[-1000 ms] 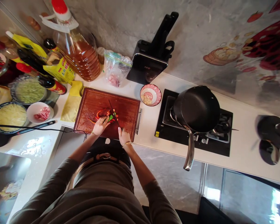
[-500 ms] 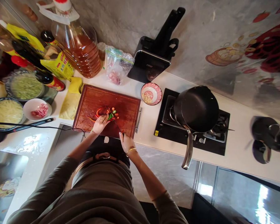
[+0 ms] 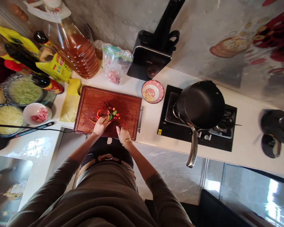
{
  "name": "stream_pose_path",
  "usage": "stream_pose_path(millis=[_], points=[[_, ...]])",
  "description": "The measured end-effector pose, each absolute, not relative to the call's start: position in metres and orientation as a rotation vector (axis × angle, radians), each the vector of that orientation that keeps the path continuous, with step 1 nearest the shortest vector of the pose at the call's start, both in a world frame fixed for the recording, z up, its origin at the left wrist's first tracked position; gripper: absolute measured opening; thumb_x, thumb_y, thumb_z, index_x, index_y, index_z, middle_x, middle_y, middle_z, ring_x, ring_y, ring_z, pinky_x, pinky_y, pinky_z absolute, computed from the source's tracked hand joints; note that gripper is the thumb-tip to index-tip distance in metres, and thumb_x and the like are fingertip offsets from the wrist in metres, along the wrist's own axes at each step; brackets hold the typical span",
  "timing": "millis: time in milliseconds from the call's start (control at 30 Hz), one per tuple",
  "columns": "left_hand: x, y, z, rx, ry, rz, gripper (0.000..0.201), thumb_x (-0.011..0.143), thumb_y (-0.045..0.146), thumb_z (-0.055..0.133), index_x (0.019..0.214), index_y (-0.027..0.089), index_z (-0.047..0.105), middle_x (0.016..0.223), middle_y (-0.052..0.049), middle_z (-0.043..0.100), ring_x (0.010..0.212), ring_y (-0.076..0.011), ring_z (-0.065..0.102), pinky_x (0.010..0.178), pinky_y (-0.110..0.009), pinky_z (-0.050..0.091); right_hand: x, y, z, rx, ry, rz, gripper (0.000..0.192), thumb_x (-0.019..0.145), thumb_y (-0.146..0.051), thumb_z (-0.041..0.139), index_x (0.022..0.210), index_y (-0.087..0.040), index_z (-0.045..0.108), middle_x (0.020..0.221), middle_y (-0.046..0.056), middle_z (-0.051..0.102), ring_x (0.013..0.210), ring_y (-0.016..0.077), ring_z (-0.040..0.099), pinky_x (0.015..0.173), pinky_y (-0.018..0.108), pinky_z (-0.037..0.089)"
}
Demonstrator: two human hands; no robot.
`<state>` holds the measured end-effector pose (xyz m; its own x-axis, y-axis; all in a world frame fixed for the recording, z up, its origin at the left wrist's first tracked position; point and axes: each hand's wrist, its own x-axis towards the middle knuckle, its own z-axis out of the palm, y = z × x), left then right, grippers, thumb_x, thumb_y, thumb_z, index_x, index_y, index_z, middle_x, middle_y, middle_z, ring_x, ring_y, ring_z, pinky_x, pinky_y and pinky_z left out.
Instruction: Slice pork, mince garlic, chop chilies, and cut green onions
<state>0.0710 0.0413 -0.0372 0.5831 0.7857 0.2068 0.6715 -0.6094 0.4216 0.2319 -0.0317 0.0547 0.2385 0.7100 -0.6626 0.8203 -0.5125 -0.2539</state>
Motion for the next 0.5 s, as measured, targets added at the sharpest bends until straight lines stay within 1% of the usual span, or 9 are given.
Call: stream_pose_path(millis=[100, 200, 367, 500], points=[[0.071, 0.043, -0.037, 2.533, 1.215, 0.543, 0.042, 0.091, 0.034, 0.044, 0.127, 0.013, 0.051, 0.114, -0.013, 0.063, 0.11, -0.0226, 0.057, 0.1, -0.038, 0.046, 0.232, -0.031, 0.042, 2.45, 1.472, -1.162, 0.046, 0.097, -0.042, 0.023, 0.108, -0.015, 0.058, 0.096, 0.013, 0.069, 0.091, 0.023, 0.065, 0.074, 0.028, 0.042], [0.072, 0.043, -0.037, 2.535, 1.247, 0.535, 0.043, 0.091, 0.035, 0.045, 0.128, 0.013, 0.051, 0.114, -0.013, 0.063, 0.108, -0.0216, 0.058, 0.099, -0.036, 0.046, 0.235, -0.036, 0.042, 2.528, 1.479, -1.193, 0.048, 0.098, -0.04, 0.02, 0.105, -0.015, 0.059, 0.097, 0.012, 0.069, 0.091, 0.0222, 0.065, 0.073, 0.027, 0.041], [0.073, 0.043, -0.039, 2.545, 1.26, 0.544, 0.042, 0.091, 0.036, 0.045, 0.125, 0.011, 0.053, 0.115, -0.013, 0.063, 0.109, -0.0222, 0.058, 0.1, -0.037, 0.045, 0.241, -0.052, 0.066, 2.49, 1.501, -1.131, 0.046, 0.098, -0.042, 0.02, 0.104, -0.016, 0.058, 0.093, 0.012, 0.069, 0.086, 0.0229, 0.066, 0.069, 0.027, 0.04], [0.073, 0.043, -0.039, 2.539, 1.232, 0.521, 0.041, 0.092, 0.033, 0.043, 0.125, 0.011, 0.052, 0.117, -0.014, 0.063, 0.112, -0.0226, 0.056, 0.103, -0.038, 0.044, 0.239, -0.057, 0.085, 2.395, 1.528, -1.094, 0.046, 0.098, -0.042, 0.019, 0.105, -0.016, 0.057, 0.09, 0.012, 0.069, 0.085, 0.0243, 0.066, 0.067, 0.028, 0.04]])
